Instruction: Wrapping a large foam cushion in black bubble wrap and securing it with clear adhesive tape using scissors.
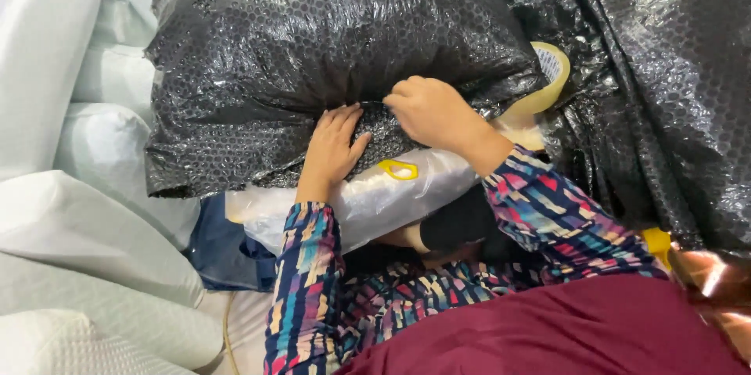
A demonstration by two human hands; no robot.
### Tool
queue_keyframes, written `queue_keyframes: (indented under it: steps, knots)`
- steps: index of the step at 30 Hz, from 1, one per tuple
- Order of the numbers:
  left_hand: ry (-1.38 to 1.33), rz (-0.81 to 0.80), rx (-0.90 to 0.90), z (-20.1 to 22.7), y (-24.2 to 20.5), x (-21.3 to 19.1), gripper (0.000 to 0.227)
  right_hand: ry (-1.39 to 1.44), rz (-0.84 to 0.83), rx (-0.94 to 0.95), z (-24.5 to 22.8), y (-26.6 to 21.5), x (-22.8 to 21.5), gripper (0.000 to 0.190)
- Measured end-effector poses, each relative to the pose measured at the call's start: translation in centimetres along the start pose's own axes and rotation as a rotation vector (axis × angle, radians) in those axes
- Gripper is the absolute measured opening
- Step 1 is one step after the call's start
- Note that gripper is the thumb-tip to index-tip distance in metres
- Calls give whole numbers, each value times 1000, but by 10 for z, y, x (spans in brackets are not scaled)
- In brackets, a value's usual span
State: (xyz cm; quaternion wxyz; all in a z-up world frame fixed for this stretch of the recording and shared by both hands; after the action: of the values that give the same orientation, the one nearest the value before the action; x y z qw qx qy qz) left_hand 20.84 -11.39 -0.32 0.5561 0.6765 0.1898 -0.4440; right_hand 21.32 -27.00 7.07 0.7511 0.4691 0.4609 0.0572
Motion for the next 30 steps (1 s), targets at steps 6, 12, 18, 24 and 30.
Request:
queue_keyframes:
  steps: [6, 12, 18, 24, 30]
  knots:
    - [-15, -6, -25, -2, 1, -2, 57, 413, -148, 81, -14, 4, 74, 31]
    - [-149, 72, -67, -6, -3, -17, 54, 411, -96, 89, -10, -7, 86, 36]
    - [330, 369, -131, -58, -28, -83, 36, 418, -119, 105, -7, -7, 88, 34]
    - [104, 244, -172, -90, -48, -61, 33, 403, -121, 103, -6, -9, 91, 34]
    - [1, 243, -347, -83, -49, -75, 34, 440, -152, 127, -11, -3, 77, 37]
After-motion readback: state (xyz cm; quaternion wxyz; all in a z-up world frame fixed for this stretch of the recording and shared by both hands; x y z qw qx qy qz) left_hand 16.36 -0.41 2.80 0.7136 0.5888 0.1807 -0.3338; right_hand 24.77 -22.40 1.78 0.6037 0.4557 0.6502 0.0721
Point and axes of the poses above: each hand's wrist, its own y-axis towards the middle knuckle, its own x-axis out of the palm, z = x × y, the point moved 10 cm from there along y, towards the middle knuckle, and after that the axes turned 11 degrees about z, right-handed, at the moved point
